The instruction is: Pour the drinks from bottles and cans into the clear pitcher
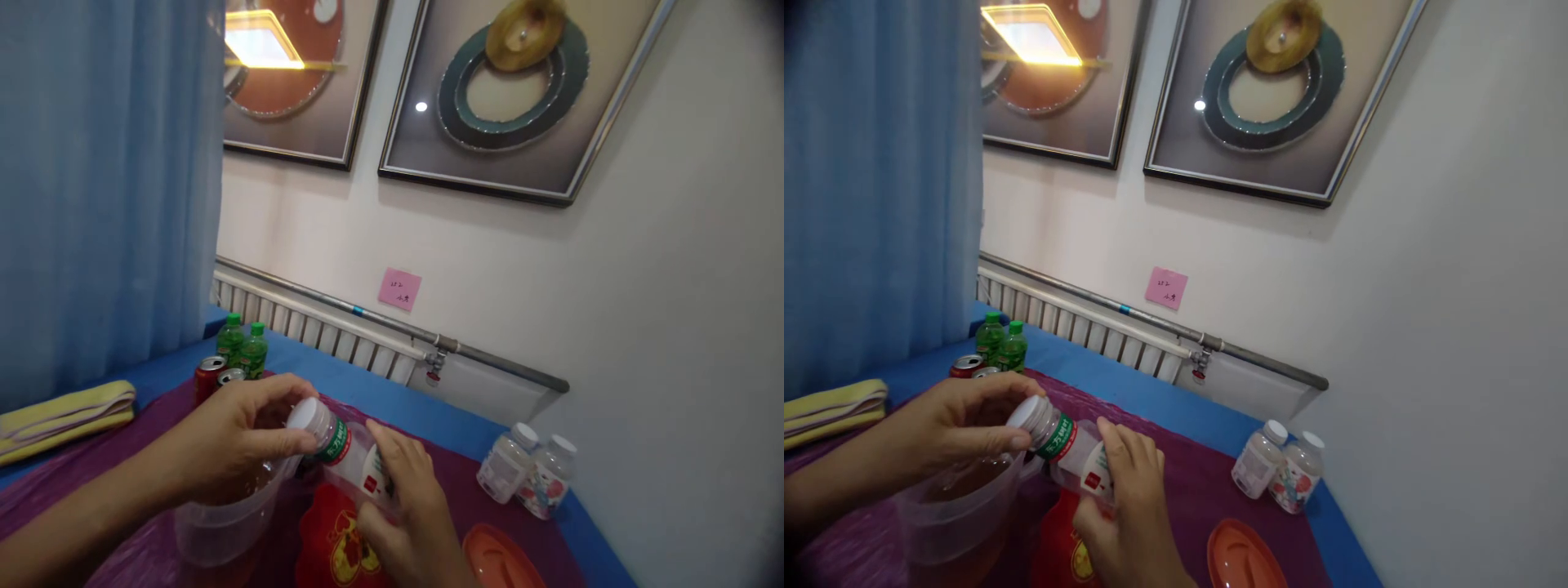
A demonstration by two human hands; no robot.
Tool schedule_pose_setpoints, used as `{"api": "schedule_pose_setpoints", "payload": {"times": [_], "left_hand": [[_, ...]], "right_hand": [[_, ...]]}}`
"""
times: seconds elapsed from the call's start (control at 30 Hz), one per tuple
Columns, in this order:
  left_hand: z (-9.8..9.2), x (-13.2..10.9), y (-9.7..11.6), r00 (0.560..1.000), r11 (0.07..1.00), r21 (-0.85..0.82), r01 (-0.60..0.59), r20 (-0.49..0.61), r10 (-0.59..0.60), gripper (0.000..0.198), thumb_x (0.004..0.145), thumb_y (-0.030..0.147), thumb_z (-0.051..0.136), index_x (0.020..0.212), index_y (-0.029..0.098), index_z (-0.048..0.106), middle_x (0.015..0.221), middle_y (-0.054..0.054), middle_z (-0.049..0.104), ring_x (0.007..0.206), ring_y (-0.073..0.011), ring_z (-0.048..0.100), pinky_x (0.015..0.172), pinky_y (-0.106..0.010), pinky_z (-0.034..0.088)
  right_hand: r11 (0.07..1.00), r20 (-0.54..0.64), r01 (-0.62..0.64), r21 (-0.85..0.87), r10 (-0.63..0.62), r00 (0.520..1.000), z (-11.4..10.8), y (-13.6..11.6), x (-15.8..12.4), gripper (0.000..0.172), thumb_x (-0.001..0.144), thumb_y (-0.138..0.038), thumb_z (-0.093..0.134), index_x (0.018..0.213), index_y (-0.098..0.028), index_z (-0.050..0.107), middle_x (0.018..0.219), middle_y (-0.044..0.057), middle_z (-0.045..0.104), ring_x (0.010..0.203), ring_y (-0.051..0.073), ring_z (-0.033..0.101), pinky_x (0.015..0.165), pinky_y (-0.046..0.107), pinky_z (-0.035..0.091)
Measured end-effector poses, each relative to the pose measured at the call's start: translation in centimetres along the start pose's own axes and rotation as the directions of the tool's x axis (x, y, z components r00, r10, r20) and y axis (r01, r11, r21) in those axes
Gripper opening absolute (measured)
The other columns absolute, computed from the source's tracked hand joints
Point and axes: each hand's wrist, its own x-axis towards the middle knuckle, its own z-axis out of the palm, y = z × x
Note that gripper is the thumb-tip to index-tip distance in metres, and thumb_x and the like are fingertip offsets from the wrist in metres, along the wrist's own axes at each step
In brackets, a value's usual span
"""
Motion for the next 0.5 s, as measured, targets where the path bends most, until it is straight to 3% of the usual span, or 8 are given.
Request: {"api": "schedule_pose_setpoints", "payload": {"times": [0.13, 0.3, 0.37, 0.5], "left_hand": [[0.9, 1.4, 2.3, 0.999, 0.973, 0.229, -0.036, -0.002, 0.038, 0.04, 0.071, 0.05, 0.077, 0.099, 0.024, 0.067, 0.092, -0.002, 0.072, 0.088, -0.0208, 0.067, 0.077, -0.029, 0.053], [0.7, 5.5, 4.7, 0.992, 0.924, 0.364, -0.118, -0.007, 0.13, 0.044, 0.068, 0.051, 0.073, 0.099, 0.021, 0.065, 0.089, -0.003, 0.071, 0.082, -0.018, 0.065, 0.073, -0.028, 0.05], [-0.5, 7.6, 5.2, 0.981, 0.819, 0.566, -0.096, -0.087, 0.175, 0.048, 0.069, 0.054, 0.068, 0.103, 0.021, 0.065, 0.089, -0.003, 0.07, 0.081, -0.0168, 0.064, 0.072, -0.027, 0.048], [-3.8, 11.6, 4.5, 0.948, 0.507, 0.852, 0.133, -0.26, 0.187, 0.044, 0.074, 0.046, 0.062, 0.107, 0.018, 0.067, 0.083, -0.003, 0.069, 0.077, -0.0178, 0.063, 0.068, -0.027, 0.042]], "right_hand": [[0.997, -0.07, -0.049, 0.064, 0.053, 0.996, 0.9, 0.9, -0.1, 0.071, 0.075, -0.008, 0.054, 0.144, -0.023, 0.047, 0.128, 0.009, 0.067, 0.114, 0.024, 0.065, 0.095, 0.039, 0.055], [0.994, -0.157, -0.098, 0.042, 0.104, 0.982, 1.2, 2.8, 0.6, 0.077, 0.087, -0.022, 0.064, 0.156, -0.023, 0.029, 0.145, 0.015, 0.057, 0.13, 0.032, 0.056, 0.103, 0.052, 0.052], [0.991, -0.172, -0.129, 0.022, 0.131, 0.976, 1.1, 4.0, 0.4, 0.077, 0.091, -0.029, 0.065, 0.158, -0.023, 0.027, 0.152, 0.017, 0.05, 0.138, 0.034, 0.049, 0.105, 0.056, 0.05], [0.982, -0.181, -0.187, 0.023, 0.188, 0.965, 1.7, 6.5, -1.4, 0.062, 0.096, -0.029, 0.059, 0.153, -0.025, 0.036, 0.151, 0.015, 0.052, 0.139, 0.033, 0.05, 0.106, 0.054, 0.052]]}}
